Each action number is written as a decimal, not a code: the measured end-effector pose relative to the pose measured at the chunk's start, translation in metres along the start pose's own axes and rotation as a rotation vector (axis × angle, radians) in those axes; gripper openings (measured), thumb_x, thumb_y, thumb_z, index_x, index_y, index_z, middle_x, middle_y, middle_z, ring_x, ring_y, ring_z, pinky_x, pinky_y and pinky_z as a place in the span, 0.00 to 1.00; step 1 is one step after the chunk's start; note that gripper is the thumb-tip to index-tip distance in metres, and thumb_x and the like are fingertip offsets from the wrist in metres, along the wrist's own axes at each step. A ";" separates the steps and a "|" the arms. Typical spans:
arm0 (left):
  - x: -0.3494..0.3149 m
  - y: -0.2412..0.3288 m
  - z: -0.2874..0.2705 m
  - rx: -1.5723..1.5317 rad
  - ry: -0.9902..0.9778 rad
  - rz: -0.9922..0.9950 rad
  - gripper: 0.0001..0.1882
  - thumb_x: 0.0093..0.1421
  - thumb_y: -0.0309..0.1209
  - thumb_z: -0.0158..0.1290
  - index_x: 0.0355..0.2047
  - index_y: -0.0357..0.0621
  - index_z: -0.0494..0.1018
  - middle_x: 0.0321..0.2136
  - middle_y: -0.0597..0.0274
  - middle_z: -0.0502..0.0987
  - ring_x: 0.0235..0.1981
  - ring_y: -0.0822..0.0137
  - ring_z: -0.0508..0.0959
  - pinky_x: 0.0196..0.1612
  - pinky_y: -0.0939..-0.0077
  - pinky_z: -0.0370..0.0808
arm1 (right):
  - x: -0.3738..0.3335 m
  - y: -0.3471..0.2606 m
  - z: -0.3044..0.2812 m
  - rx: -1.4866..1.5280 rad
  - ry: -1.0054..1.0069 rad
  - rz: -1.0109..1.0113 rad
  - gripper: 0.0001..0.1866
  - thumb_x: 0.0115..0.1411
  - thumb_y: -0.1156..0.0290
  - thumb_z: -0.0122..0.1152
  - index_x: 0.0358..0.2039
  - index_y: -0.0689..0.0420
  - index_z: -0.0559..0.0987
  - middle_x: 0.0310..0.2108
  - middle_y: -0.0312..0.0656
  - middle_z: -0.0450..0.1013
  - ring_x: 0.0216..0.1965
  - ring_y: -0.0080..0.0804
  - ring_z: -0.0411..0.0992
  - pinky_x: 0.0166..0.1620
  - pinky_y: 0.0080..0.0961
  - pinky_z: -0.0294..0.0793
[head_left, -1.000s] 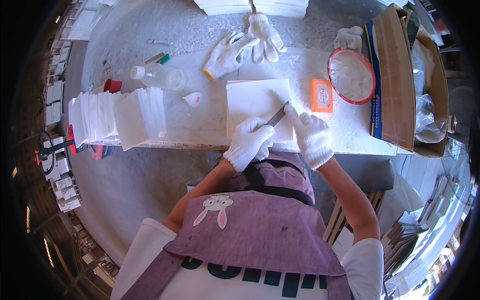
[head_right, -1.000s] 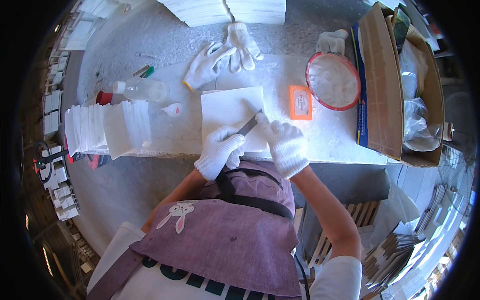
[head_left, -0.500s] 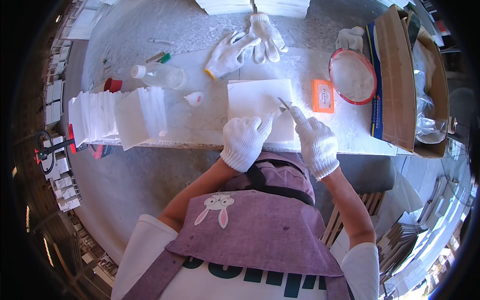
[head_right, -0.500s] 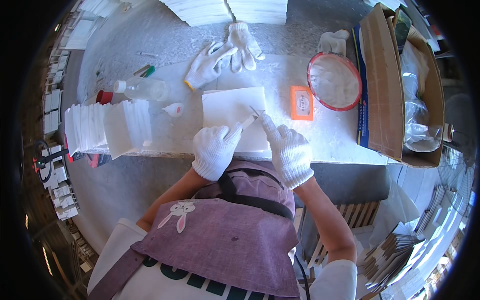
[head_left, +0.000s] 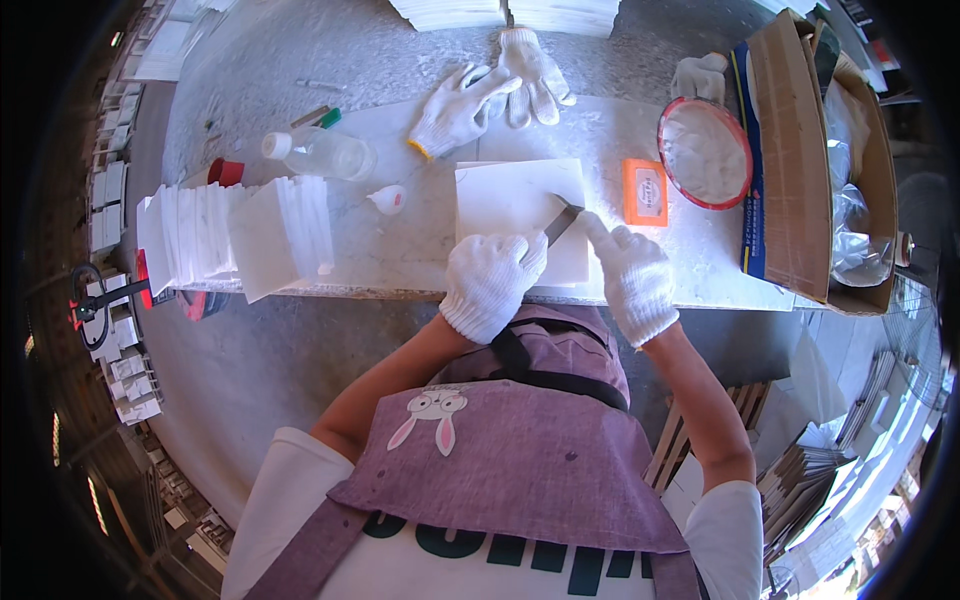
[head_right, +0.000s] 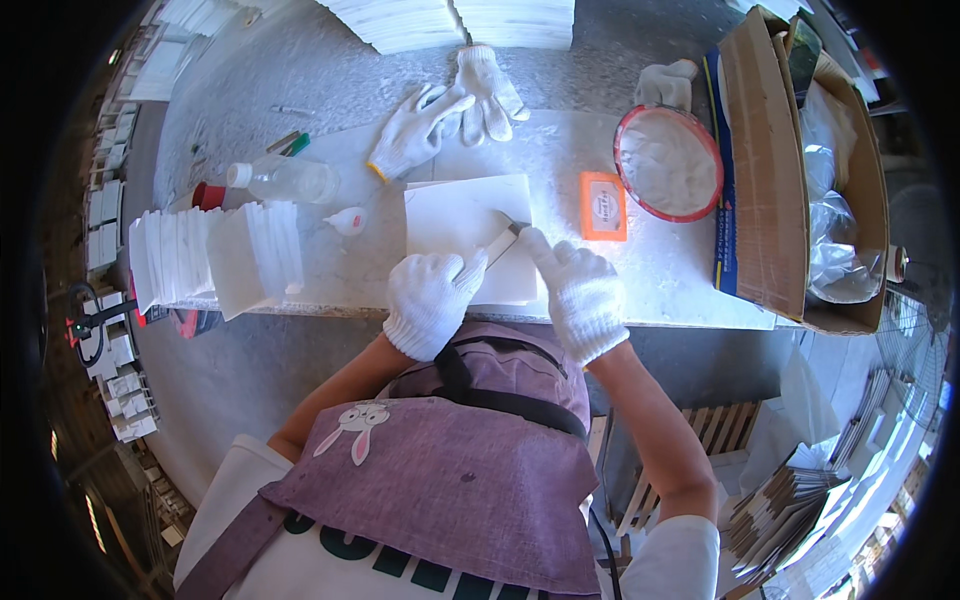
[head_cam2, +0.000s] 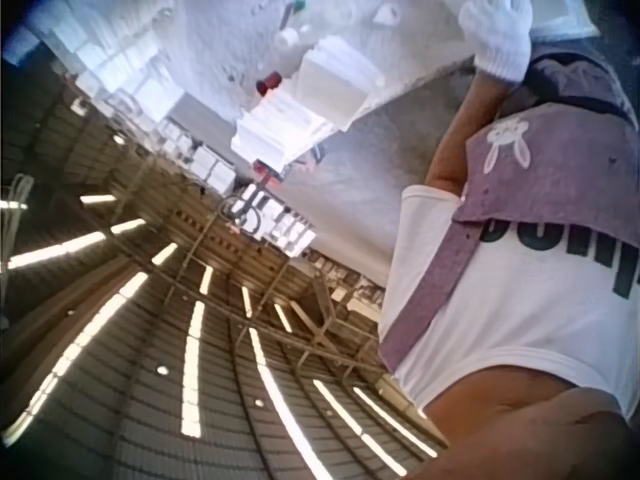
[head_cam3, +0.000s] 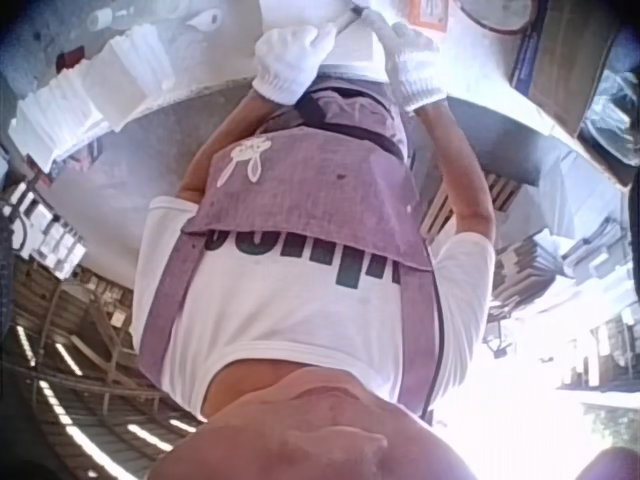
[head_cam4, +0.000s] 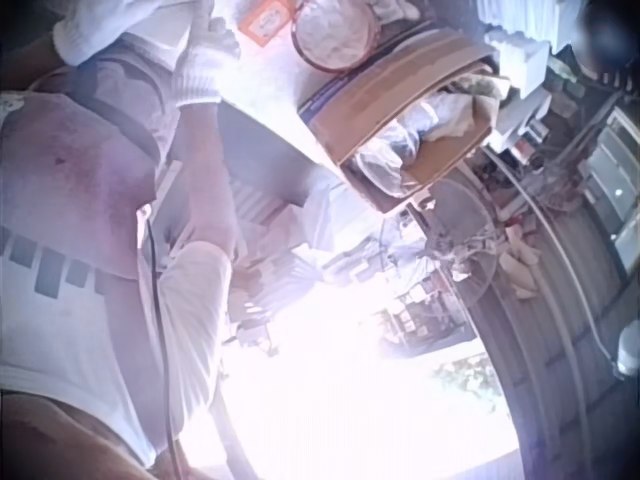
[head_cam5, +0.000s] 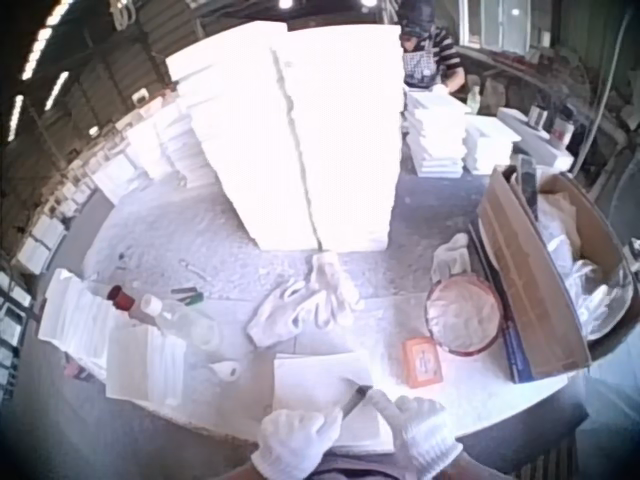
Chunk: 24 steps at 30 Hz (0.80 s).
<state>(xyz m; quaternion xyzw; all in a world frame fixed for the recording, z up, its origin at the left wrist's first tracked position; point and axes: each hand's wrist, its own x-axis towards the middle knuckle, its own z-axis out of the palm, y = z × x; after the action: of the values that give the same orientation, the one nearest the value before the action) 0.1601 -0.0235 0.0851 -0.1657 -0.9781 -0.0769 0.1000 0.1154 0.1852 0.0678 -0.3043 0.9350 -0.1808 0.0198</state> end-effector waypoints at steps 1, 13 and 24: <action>0.000 0.000 0.002 -0.015 0.014 0.008 0.17 0.53 0.28 0.57 0.44 0.55 0.79 0.20 0.68 0.68 0.20 0.65 0.71 0.21 0.67 0.66 | 0.002 0.002 -0.002 0.035 0.003 0.016 0.30 0.52 0.79 0.53 0.59 0.50 0.72 0.25 0.44 0.70 0.25 0.43 0.72 0.28 0.39 0.73; 0.002 0.000 -0.006 -0.152 0.069 -0.020 0.15 0.54 0.28 0.60 0.43 0.48 0.79 0.23 0.66 0.72 0.20 0.62 0.73 0.22 0.65 0.68 | -0.004 0.011 -0.001 0.055 0.092 0.040 0.29 0.53 0.81 0.55 0.58 0.55 0.71 0.27 0.43 0.72 0.29 0.42 0.73 0.32 0.38 0.74; -0.003 0.027 -0.022 -1.515 -0.233 -0.954 0.13 0.66 0.26 0.52 0.49 0.34 0.73 0.27 0.59 0.78 0.22 0.75 0.76 0.25 0.83 0.73 | 0.012 0.120 -0.038 0.120 0.220 0.593 0.16 0.65 0.65 0.51 0.49 0.55 0.81 0.42 0.51 0.78 0.43 0.44 0.77 0.49 0.34 0.74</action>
<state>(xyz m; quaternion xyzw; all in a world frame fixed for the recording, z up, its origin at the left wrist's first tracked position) 0.1757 -0.0036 0.1090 0.2292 -0.6341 -0.7167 -0.1782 0.0332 0.2807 0.0618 0.0047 0.9672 -0.2537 -0.0116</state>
